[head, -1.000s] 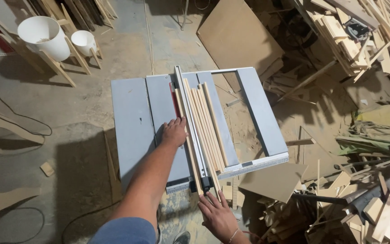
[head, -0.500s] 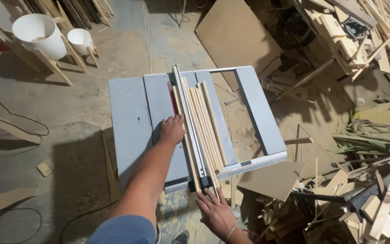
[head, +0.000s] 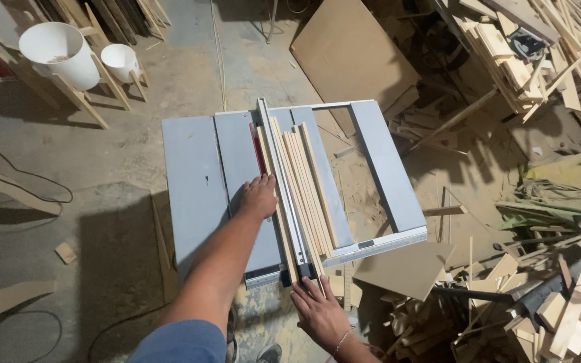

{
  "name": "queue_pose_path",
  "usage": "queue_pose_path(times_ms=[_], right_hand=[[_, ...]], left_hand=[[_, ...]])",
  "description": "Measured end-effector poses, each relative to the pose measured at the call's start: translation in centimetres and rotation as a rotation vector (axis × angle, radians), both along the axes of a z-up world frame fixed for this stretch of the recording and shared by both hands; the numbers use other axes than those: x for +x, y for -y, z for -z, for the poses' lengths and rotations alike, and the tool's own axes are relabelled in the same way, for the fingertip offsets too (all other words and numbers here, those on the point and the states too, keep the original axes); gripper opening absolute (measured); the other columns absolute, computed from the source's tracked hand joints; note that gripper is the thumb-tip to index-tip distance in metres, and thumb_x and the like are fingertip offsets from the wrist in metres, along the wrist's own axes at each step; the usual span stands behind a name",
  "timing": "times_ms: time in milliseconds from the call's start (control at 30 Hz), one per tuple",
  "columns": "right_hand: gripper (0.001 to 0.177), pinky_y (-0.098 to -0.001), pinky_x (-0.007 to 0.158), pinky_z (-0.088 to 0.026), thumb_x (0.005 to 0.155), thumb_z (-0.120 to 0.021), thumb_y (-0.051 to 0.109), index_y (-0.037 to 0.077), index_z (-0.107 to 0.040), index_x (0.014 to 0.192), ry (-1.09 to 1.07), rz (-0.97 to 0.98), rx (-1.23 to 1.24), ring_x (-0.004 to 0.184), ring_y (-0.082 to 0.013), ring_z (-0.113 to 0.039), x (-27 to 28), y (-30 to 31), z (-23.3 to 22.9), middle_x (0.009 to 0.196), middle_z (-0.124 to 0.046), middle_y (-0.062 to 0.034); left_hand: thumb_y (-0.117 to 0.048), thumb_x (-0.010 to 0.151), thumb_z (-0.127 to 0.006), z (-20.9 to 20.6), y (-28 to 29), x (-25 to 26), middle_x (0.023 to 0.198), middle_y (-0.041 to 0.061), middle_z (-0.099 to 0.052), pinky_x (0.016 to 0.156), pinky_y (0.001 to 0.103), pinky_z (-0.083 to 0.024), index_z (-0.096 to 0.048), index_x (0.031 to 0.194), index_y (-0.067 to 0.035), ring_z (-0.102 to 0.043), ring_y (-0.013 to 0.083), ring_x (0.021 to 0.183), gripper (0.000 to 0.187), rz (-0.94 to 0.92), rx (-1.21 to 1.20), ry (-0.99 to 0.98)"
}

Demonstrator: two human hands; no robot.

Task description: Cutting thin wood strips to size using a table saw.

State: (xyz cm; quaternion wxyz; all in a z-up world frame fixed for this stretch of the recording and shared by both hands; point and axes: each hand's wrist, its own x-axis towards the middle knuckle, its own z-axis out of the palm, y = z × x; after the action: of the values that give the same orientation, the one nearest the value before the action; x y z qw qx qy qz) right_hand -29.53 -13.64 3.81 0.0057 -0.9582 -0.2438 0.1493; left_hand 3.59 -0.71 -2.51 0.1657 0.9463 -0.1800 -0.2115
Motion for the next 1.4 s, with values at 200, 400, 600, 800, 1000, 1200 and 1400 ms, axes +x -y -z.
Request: queue_pose_path(times_ms=[200, 400, 600, 800, 1000, 1200, 1400], right_hand=[[0.073, -0.0693, 0.121, -0.002, 0.095, -0.062, 0.037, 0.006, -0.036, 0.157, -0.031, -0.012, -0.029, 0.154, -0.0392, -0.017, 0.5, 0.0, 0.3, 0.162, -0.036, -0.0136], [0.072, -0.0692, 0.12, -0.002, 0.096, -0.062, 0.036, 0.006, -0.036, 0.156, -0.036, -0.003, -0.007, 0.153, -0.0383, -0.02, 1.0, -0.3, -1.0, 0.161, -0.037, -0.0142], [0.074, -0.0689, 0.121, -0.003, 0.092, -0.067, 0.036, 0.004, -0.041, 0.154, 0.013, -0.02, 0.015, 0.152, -0.0388, -0.024, 1.3, -0.2, -0.8, 0.159, -0.041, -0.0147], [0.072, -0.0684, 0.121, -0.003, 0.089, -0.069, 0.032, 0.004, -0.045, 0.152, 0.029, -0.003, 0.056, 0.151, -0.0381, -0.026, 1.8, -0.2, -1.0, 0.158, -0.044, -0.0143], [0.074, -0.0683, 0.121, -0.009, 0.085, -0.072, 0.033, 0.005, -0.049, 0.15, 0.103, -0.017, 0.066, 0.15, -0.0375, -0.03, 2.1, 0.2, 0.0, 0.155, -0.048, -0.013], [0.076, -0.0684, 0.121, -0.008, 0.087, -0.074, 0.037, 0.005, -0.047, 0.151, 0.082, -0.014, 0.05, 0.15, -0.0377, -0.029, 2.8, -0.1, -0.4, 0.156, -0.047, -0.0128], [0.074, -0.0683, 0.121, -0.01, 0.086, -0.074, 0.034, 0.005, -0.05, 0.149, 0.104, -0.011, 0.064, 0.148, -0.0387, -0.032, 3.2, -0.1, 0.0, 0.155, -0.049, -0.0136]], left_hand=[[-0.036, 0.102, -0.056, -1.1, -0.3, -1.7, 0.172, 0.01, -0.022, 0.128, 0.051, -0.012, -0.018, 0.165, -0.014, -0.02, 0.0297, 0.158, 0.077, 0.023, 0.003, -0.049], [-0.037, 0.101, -0.06, -2.4, -0.5, -3.8, 0.172, 0.011, -0.021, 0.128, 0.052, -0.011, -0.016, 0.166, -0.014, -0.018, 0.0311, 0.159, 0.081, 0.04, 0.004, -0.077], [-0.038, 0.1, -0.062, -2.7, -0.7, -4.8, 0.172, 0.012, -0.018, 0.129, 0.051, -0.008, -0.014, 0.166, -0.014, -0.016, 0.0303, 0.159, 0.085, 0.054, 0.002, -0.1], [-0.039, 0.101, -0.062, -2.8, -0.7, -4.6, 0.173, 0.011, -0.016, 0.129, 0.051, -0.007, -0.013, 0.166, -0.015, -0.014, 0.0291, 0.16, 0.085, 0.049, 0.012, -0.107], [-0.039, 0.099, -0.064, -2.0, -0.7, -4.0, 0.172, 0.01, -0.019, 0.129, 0.052, -0.007, -0.016, 0.166, -0.015, -0.015, 0.0287, 0.16, 0.085, 0.037, -0.01, -0.083], [-0.04, 0.1, -0.062, -3.0, -0.9, -3.5, 0.173, 0.009, -0.018, 0.129, 0.051, -0.006, -0.014, 0.166, -0.016, -0.014, 0.0284, 0.16, 0.085, 0.042, 0.012, -0.091], [-0.04, 0.101, -0.062, -2.8, -0.9, -3.2, 0.173, 0.01, -0.018, 0.129, 0.051, -0.007, -0.013, 0.166, -0.015, -0.015, 0.0289, 0.16, 0.085, 0.043, 0.004, -0.079]])
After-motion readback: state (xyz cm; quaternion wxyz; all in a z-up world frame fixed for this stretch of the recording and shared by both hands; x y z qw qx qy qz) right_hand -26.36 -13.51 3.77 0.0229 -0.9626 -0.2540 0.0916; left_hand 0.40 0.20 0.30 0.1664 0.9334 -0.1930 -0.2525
